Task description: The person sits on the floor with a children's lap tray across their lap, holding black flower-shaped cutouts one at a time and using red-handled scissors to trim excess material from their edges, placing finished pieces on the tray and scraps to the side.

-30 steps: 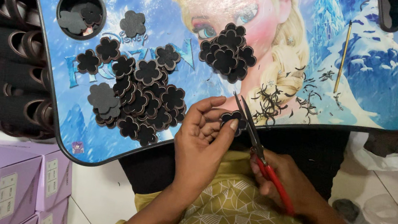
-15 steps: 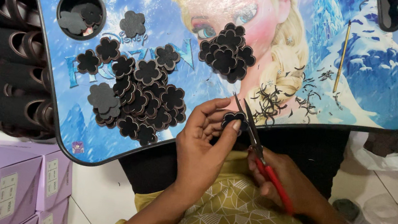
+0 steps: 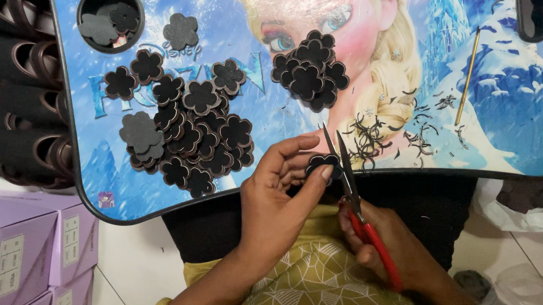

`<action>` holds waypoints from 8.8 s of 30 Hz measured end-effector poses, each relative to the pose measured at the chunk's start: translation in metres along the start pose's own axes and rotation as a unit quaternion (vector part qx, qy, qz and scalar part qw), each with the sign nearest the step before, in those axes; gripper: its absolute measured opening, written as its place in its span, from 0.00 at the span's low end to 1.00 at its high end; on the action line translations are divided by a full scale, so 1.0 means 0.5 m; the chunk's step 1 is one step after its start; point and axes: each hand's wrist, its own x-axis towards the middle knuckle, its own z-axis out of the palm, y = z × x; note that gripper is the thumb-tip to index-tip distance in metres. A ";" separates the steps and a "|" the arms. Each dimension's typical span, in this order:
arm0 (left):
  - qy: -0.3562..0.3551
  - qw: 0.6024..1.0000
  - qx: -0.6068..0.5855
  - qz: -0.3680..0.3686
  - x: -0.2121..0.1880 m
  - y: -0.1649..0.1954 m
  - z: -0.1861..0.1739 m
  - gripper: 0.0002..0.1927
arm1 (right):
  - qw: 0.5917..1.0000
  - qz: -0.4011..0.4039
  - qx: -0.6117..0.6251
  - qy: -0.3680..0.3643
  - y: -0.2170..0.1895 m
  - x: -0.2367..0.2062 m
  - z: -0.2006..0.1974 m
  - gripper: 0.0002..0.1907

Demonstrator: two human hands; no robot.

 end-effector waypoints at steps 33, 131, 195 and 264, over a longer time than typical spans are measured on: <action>0.035 0.999 0.005 -0.011 0.007 -0.006 -0.021 0.28 | 0.999 0.028 -0.017 -0.002 0.035 -0.003 -0.004 0.47; 0.038 0.960 0.184 0.206 0.121 0.156 -0.105 0.34 | 0.998 -0.032 0.006 0.044 -0.009 -0.014 0.044 0.51; 0.109 0.989 -0.077 0.069 0.022 0.078 -0.180 0.22 | 0.962 0.175 0.134 0.160 -0.022 -0.071 0.015 0.37; -0.003 0.988 -0.107 -0.110 -0.030 -0.027 -0.035 0.12 | 0.999 -0.017 0.040 0.012 0.014 -0.011 0.048 0.47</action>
